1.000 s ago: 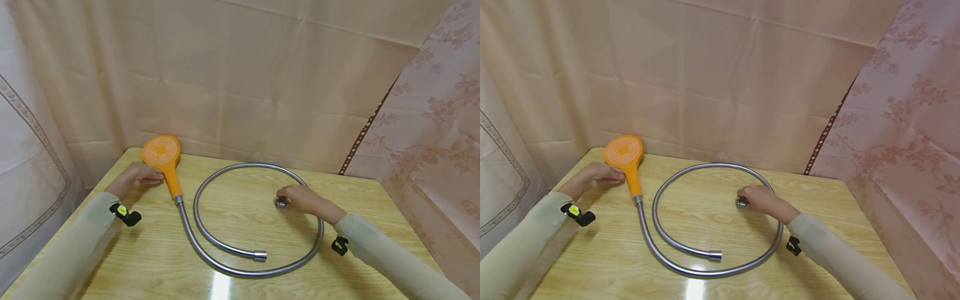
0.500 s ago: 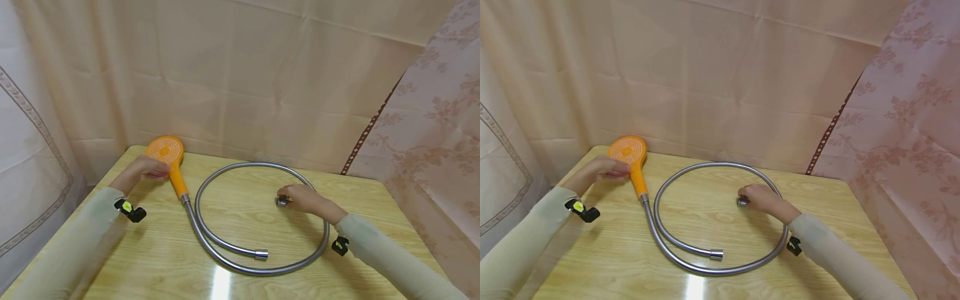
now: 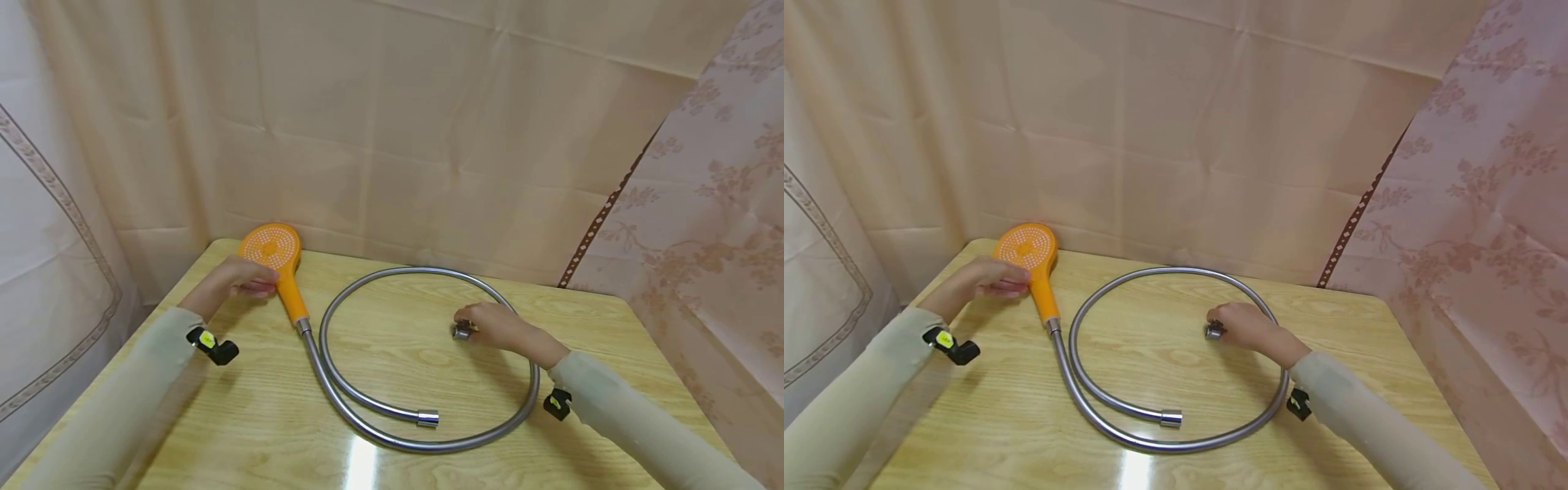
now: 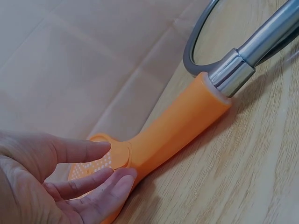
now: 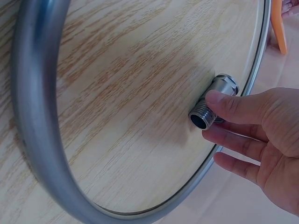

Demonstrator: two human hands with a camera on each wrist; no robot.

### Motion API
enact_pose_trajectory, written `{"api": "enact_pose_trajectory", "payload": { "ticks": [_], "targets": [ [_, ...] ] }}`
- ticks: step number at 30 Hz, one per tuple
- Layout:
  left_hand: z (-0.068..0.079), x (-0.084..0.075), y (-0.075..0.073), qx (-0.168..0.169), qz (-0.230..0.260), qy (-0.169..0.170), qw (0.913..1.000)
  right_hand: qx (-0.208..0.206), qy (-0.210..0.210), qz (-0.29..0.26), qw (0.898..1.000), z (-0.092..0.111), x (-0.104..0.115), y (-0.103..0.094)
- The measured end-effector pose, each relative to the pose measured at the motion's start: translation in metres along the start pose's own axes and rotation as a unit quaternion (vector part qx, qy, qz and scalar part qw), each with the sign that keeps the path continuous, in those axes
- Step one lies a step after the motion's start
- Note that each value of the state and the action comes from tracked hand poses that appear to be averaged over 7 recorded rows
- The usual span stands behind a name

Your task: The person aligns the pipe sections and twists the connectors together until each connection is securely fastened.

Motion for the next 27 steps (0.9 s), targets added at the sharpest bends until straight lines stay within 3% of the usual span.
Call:
{"api": "enact_pose_trajectory", "payload": {
  "ticks": [16,21,27],
  "targets": [
    [0.001,-0.01,0.004,0.006,-0.033,0.0,0.9994,0.003,0.008,-0.003,1.0,0.002,0.002,-0.001],
    [0.004,-0.016,0.012,0.03,-0.081,0.048,0.9951,0.002,0.009,-0.001,1.0,0.002,0.002,-0.001],
    [0.014,-0.027,0.04,0.038,-0.189,0.129,0.9727,0.0,0.013,-0.005,1.0,0.003,0.0,0.001]
  ]
}}
Point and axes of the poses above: each hand's wrist, its own z-axis away from the middle knuckle, its own y-axis out of the palm, x = y × z, the point moved 2 cm from there along -z, towards the middle knuckle, and after that the axes turned 3 degrees about x, right-handed, at the moved point
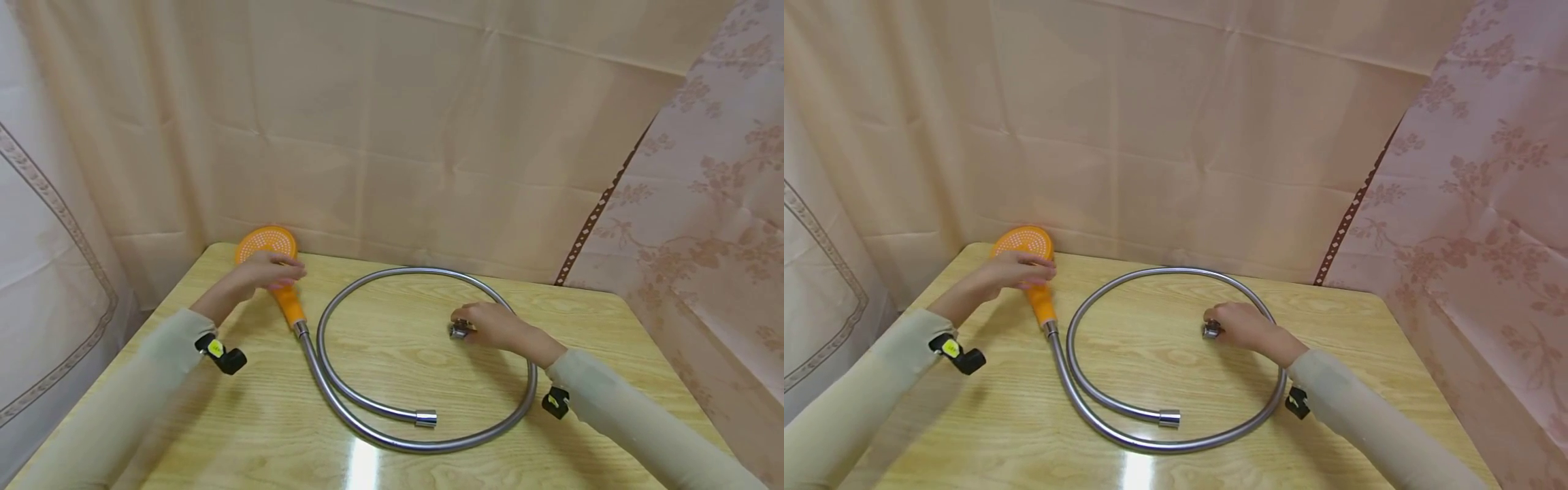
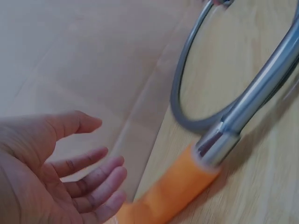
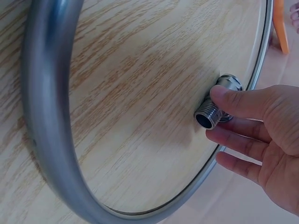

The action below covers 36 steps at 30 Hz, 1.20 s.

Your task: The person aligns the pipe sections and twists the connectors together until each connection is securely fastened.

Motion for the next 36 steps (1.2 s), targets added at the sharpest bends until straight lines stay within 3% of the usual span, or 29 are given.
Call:
{"api": "enact_pose_trajectory", "payload": {
  "ticks": [3,7,11,17,22,31,36],
  "targets": [
    [0.001,-0.013,0.015,0.001,-0.043,0.048,0.9979,0.0,0.001,0.001,1.0,0.0,0.0,0.0],
    [-0.003,-0.027,0.033,0.017,-0.082,0.126,0.9885,0.0,0.0,0.001,1.0,-0.001,0.001,0.0],
    [-0.006,-0.037,0.05,0.034,-0.118,0.185,0.975,-0.001,-0.002,0.0,1.0,-0.004,0.001,-0.001],
    [-0.004,-0.051,0.075,0.029,-0.185,0.261,0.947,-0.013,-0.005,0.012,1.0,-0.007,-0.001,0.0],
    [-0.005,-0.055,0.096,0.04,-0.223,0.31,0.9236,-0.032,-0.012,0.03,0.999,-0.006,0.0,0.001],
    [0.004,-0.056,0.144,0.086,-0.278,0.361,0.886,-0.033,-0.018,0.035,0.999,-0.008,0.002,0.005],
    [0.009,-0.054,0.167,0.12,-0.318,0.388,0.8567,-0.026,-0.015,0.038,0.999,-0.009,0.002,0.008]
  ]
}}
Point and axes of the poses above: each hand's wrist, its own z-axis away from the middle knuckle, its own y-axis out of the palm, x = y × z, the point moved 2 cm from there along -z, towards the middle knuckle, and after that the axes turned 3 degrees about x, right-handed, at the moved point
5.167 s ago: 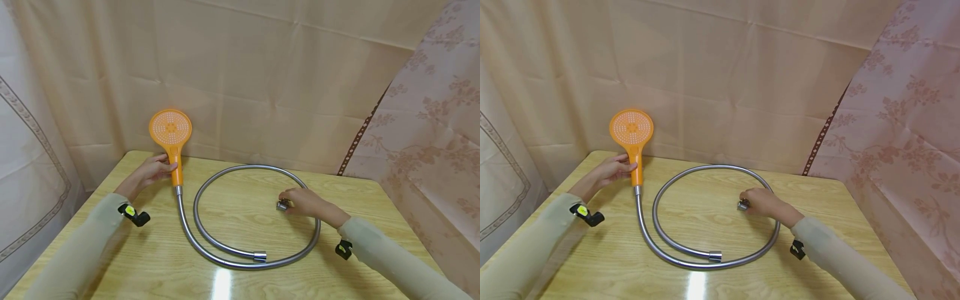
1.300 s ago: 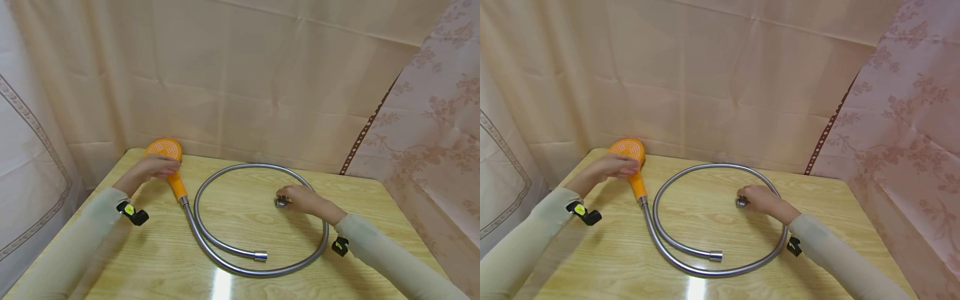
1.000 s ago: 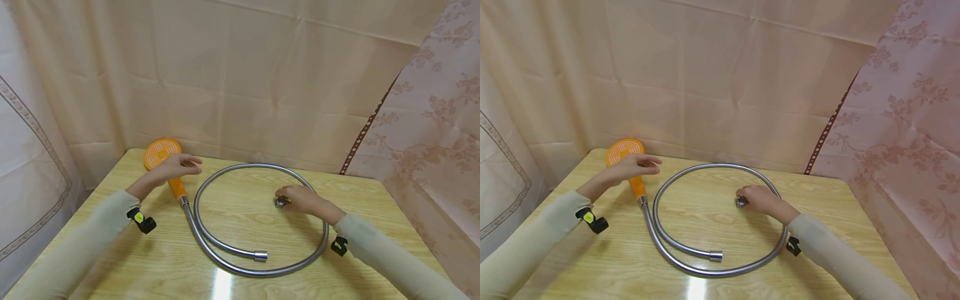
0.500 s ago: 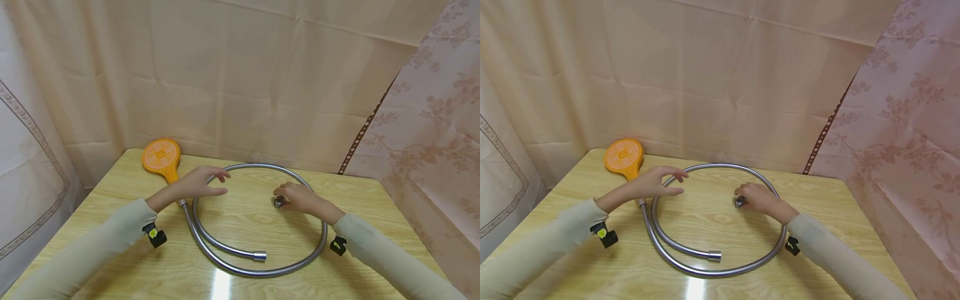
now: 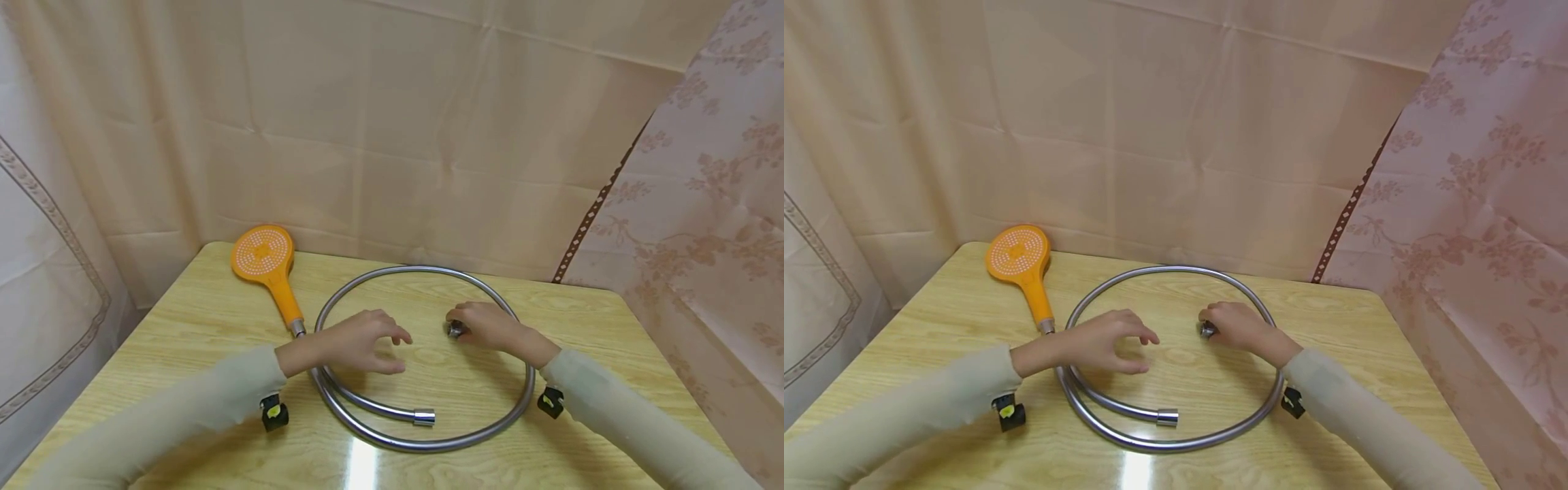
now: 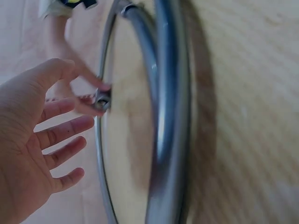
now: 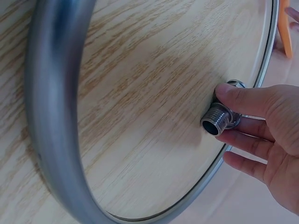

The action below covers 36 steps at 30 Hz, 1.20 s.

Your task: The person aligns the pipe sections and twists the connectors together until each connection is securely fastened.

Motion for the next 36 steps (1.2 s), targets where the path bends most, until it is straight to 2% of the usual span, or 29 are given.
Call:
{"api": "enact_pose_trajectory", "payload": {
  "ticks": [6,13,18,22,28,36],
  "targets": [
    [-0.005,-0.009,0.015,0.036,-0.032,0.027,0.9985,0.001,-0.004,-0.004,1.0,-0.001,0.0,-0.001],
    [-0.005,-0.016,0.026,0.075,-0.055,0.034,0.9951,0.008,-0.007,-0.005,1.0,-0.002,0.001,-0.001],
    [-0.005,-0.021,0.033,0.093,-0.106,0.055,0.9885,0.011,-0.005,0.002,1.0,-0.002,0.002,-0.001],
    [-0.005,-0.024,0.037,0.097,-0.145,0.079,0.9816,0.01,-0.009,0.004,1.0,-0.002,0.003,-0.003],
    [-0.007,-0.027,0.039,0.105,-0.169,0.104,0.9745,0.01,-0.01,0.009,1.0,-0.002,0.004,-0.004],
    [-0.009,-0.029,0.04,0.082,-0.218,0.129,0.9638,0.006,-0.011,0.011,1.0,-0.001,0.005,-0.004]
  ]
}}
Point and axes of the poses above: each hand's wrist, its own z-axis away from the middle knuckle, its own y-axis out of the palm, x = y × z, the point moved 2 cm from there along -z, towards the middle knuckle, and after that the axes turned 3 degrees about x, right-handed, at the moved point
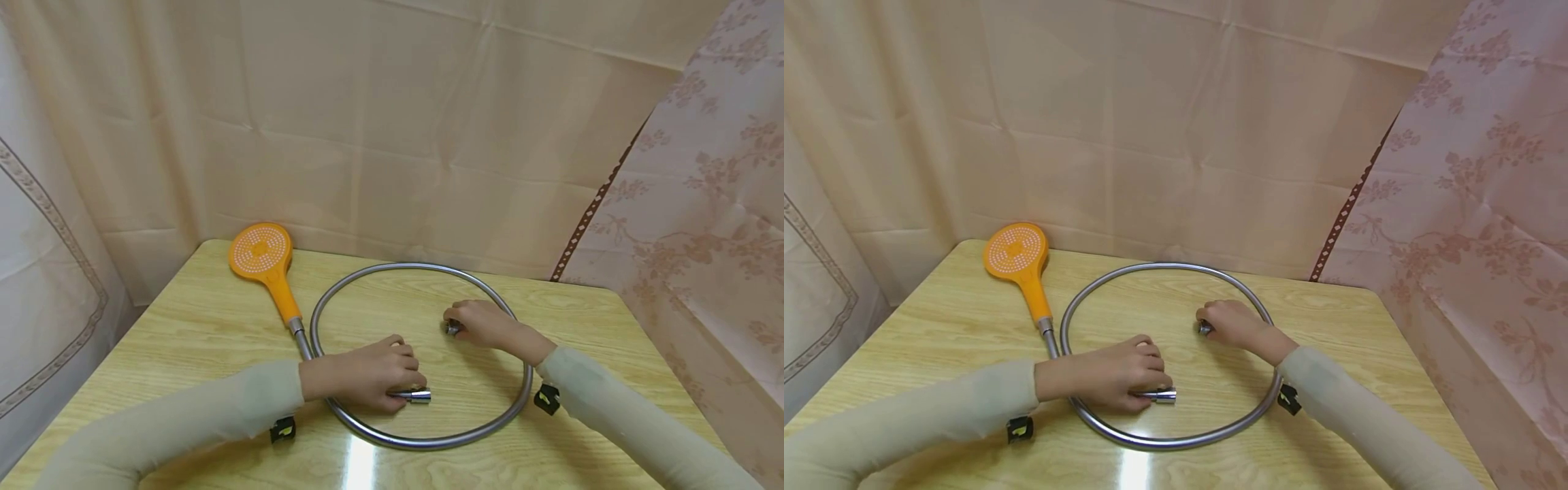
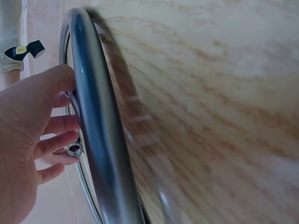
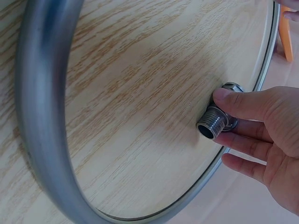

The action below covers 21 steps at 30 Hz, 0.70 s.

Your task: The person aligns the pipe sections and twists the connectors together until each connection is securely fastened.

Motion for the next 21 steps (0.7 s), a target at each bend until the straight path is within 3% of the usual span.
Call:
{"api": "enact_pose_trajectory", "payload": {
  "ticks": [10,15,21],
  "targets": [
    [0.0,0.005,0.002,0.028,-0.024,-0.031,0.9988,0.002,-0.003,0.004,1.0,-0.001,0.001,-0.001],
    [0.004,0.008,0.003,0.021,-0.043,-0.039,0.9981,0.013,0.006,0.012,1.0,-0.002,0.002,0.0],
    [0.011,0.012,0.002,0.014,-0.017,-0.061,0.9979,0.028,0.011,0.015,0.999,-0.005,0.004,0.0]
  ]
}}
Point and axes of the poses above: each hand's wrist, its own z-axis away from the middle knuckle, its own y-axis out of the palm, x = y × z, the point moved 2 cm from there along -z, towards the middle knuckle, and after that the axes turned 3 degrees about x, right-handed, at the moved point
